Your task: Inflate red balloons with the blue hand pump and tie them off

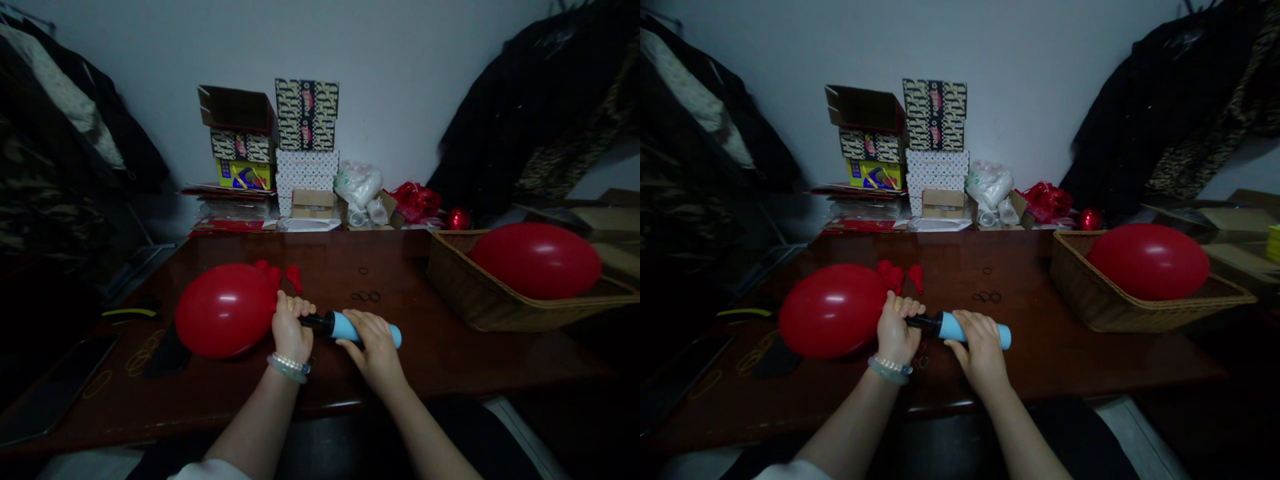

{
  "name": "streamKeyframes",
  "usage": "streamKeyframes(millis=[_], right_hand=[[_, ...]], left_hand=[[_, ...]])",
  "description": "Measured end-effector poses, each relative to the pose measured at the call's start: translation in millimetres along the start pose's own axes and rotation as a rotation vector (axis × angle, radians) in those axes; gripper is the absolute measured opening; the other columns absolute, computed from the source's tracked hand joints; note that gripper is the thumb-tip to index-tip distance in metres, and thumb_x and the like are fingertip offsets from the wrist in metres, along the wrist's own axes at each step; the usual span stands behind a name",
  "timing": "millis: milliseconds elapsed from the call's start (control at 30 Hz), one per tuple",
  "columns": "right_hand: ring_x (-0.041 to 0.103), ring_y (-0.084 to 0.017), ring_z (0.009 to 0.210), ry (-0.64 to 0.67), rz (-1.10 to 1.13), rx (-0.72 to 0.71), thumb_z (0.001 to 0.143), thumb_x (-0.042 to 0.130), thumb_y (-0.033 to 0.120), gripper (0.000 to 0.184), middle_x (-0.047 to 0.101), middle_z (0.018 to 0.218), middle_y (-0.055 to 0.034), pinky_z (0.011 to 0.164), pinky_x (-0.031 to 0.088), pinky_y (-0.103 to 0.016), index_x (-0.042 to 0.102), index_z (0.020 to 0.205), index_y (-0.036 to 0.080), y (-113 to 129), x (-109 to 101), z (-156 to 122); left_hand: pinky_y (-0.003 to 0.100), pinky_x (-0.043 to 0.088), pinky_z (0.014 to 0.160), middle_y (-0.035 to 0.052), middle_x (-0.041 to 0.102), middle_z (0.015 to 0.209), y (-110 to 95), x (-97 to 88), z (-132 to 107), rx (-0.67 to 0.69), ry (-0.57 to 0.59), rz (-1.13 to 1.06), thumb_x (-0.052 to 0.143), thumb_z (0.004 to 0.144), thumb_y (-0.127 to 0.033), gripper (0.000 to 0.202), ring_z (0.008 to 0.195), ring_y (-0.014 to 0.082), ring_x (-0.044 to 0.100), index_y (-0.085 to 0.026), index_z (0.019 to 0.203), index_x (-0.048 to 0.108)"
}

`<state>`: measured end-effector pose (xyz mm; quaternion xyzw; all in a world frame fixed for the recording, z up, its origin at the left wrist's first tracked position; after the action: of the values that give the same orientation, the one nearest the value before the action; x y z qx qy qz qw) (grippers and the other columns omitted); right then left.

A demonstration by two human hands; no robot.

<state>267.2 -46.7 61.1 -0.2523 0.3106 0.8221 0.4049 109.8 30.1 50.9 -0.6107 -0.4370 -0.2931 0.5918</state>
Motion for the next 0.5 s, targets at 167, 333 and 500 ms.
streamKeyframes(millis=[167,333,500], right_hand=[[0.057,-0.026,0.112,0.022,0.016,-0.020,0.086,0.060,0.041,0.047,0.063,0.121,-0.0095,0.094,0.045,-0.045,0.052,0.129,0.023,-0.9,-0.8,2.5],[0.056,-0.026,0.113,0.041,-0.008,-0.037,0.086,0.060,0.043,0.049,0.062,0.124,-0.0093,0.095,0.045,-0.045,0.051,0.130,0.023,-14.8,-10.0,5.1],[0.056,-0.026,0.114,0.038,-0.059,-0.050,0.086,0.059,0.044,0.049,0.061,0.125,-0.0089,0.095,0.044,-0.045,0.051,0.130,0.023,-32.2,-24.5,7.1]], left_hand=[[0.024,0.032,0.048,-0.0070,0.025,0.047,-6.6,0.9,-1.4,0.037,-0.032,0.015,0.052,0.091,-0.035,0.047,0.042,0.0076,0.030,-0.020,0.055,0.026],[0.024,0.032,0.047,-0.0069,0.025,0.046,-28.0,3.2,6.9,0.071,-0.038,-0.012,0.047,0.093,-0.034,0.046,0.040,0.0079,0.030,-0.020,0.056,0.025],[0.024,0.031,0.045,-0.0068,0.025,0.044,-54.3,-4.3,20.3,0.087,-0.093,-0.067,0.041,0.096,-0.031,0.045,0.039,0.0079,0.030,-0.020,0.056,0.022]])
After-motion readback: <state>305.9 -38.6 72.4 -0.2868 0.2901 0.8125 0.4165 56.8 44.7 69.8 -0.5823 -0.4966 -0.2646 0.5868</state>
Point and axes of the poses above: each hand's wrist, its own z-axis towards the middle knuckle, its own x-axis out of the palm, y = z × x, the point moved 7 cm from there along z, towards the middle knuckle
